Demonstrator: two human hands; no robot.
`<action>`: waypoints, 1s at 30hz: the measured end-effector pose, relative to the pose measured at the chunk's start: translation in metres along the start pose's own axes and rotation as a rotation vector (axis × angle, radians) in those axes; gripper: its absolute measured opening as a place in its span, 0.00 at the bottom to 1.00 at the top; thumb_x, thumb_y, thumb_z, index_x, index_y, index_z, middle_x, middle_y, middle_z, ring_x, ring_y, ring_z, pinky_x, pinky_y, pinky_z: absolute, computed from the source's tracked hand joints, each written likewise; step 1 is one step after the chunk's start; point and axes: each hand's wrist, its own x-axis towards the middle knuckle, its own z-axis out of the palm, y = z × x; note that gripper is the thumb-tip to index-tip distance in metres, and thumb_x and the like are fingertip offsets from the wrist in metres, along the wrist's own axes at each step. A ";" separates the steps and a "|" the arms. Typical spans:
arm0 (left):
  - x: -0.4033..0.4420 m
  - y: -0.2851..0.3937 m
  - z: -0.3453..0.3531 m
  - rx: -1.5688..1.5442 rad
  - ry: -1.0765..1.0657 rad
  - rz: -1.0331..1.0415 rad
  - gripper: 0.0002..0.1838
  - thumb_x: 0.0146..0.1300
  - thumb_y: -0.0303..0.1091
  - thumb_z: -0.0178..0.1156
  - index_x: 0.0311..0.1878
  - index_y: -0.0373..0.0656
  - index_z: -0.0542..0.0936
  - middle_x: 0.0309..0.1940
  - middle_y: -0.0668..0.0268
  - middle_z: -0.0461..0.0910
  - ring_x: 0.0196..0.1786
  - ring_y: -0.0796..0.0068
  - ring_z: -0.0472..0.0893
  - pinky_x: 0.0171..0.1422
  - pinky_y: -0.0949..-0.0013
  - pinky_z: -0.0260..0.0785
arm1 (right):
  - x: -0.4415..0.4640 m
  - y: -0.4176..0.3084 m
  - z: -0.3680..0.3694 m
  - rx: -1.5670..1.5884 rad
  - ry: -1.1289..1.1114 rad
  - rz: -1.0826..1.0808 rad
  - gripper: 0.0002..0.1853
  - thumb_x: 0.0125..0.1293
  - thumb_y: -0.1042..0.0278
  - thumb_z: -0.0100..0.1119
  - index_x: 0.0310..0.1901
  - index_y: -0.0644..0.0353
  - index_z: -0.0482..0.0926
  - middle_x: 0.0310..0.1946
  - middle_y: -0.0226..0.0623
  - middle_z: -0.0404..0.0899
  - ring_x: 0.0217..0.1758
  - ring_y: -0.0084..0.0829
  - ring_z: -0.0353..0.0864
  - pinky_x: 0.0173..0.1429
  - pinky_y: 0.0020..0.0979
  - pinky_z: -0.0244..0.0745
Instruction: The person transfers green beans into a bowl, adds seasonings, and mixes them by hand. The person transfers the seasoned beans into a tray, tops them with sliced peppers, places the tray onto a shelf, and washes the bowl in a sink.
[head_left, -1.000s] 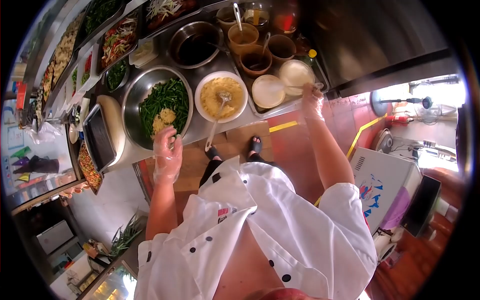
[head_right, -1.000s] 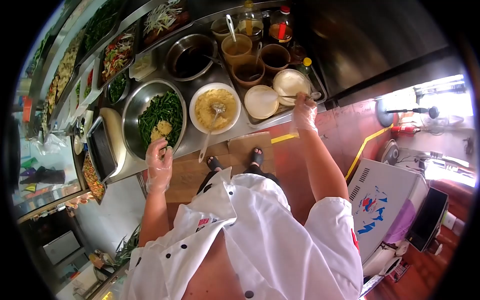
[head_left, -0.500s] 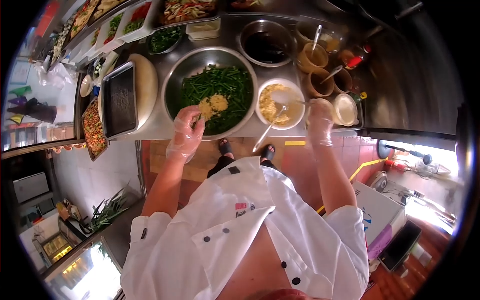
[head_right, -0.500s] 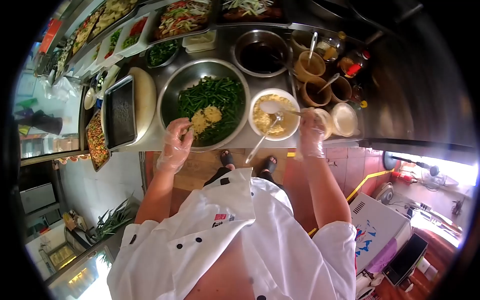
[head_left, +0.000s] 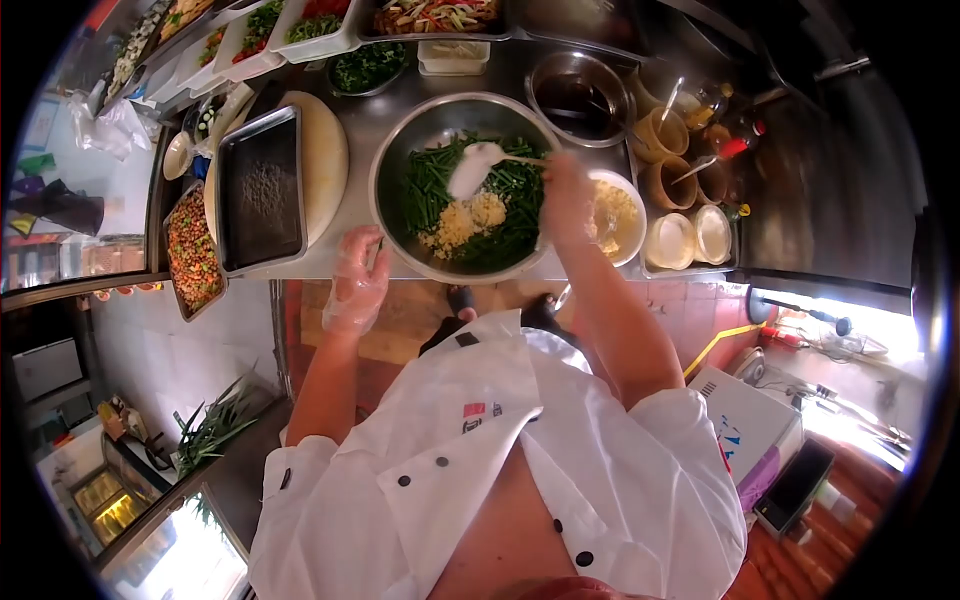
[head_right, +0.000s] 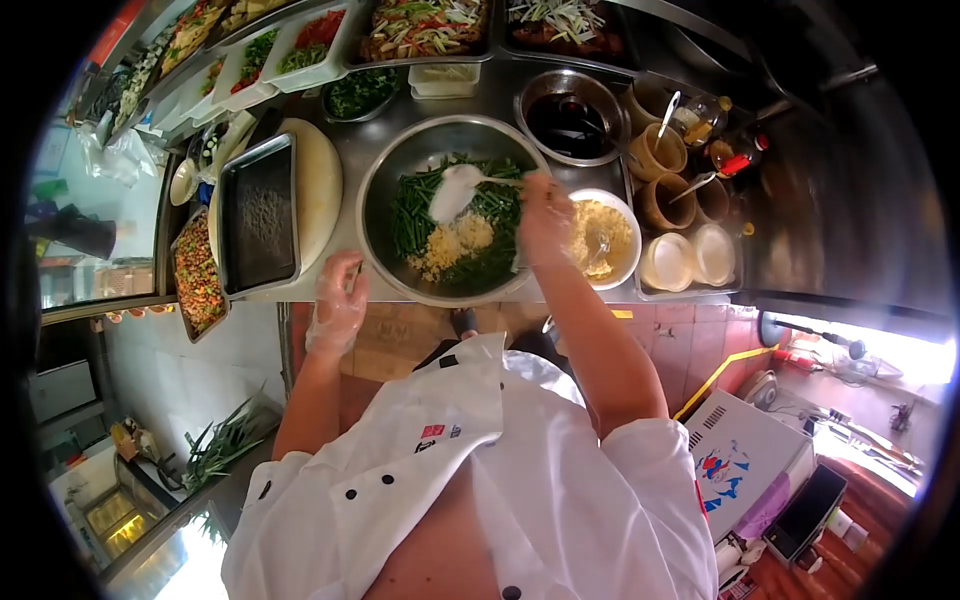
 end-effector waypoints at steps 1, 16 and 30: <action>-0.001 -0.003 0.000 -0.003 0.001 0.000 0.14 0.66 0.21 0.63 0.54 0.38 0.78 0.55 0.57 0.79 0.55 0.61 0.79 0.60 0.65 0.73 | 0.003 -0.008 0.010 -0.059 -0.052 0.089 0.23 0.79 0.47 0.52 0.47 0.60 0.84 0.30 0.33 0.84 0.35 0.28 0.80 0.45 0.34 0.74; 0.015 0.006 0.051 0.027 -0.014 0.144 0.13 0.68 0.22 0.63 0.54 0.37 0.77 0.55 0.56 0.80 0.50 0.62 0.83 0.51 0.65 0.79 | -0.009 0.039 -0.127 -0.049 0.195 -0.029 0.18 0.79 0.53 0.57 0.47 0.61 0.85 0.31 0.29 0.83 0.36 0.21 0.78 0.45 0.28 0.75; 0.022 0.131 0.164 0.007 -0.180 0.147 0.13 0.69 0.23 0.65 0.56 0.37 0.80 0.49 0.58 0.81 0.47 0.70 0.83 0.50 0.69 0.77 | 0.043 0.255 -0.419 -0.760 0.664 0.138 0.19 0.77 0.50 0.54 0.46 0.57 0.87 0.40 0.51 0.87 0.45 0.52 0.87 0.52 0.47 0.80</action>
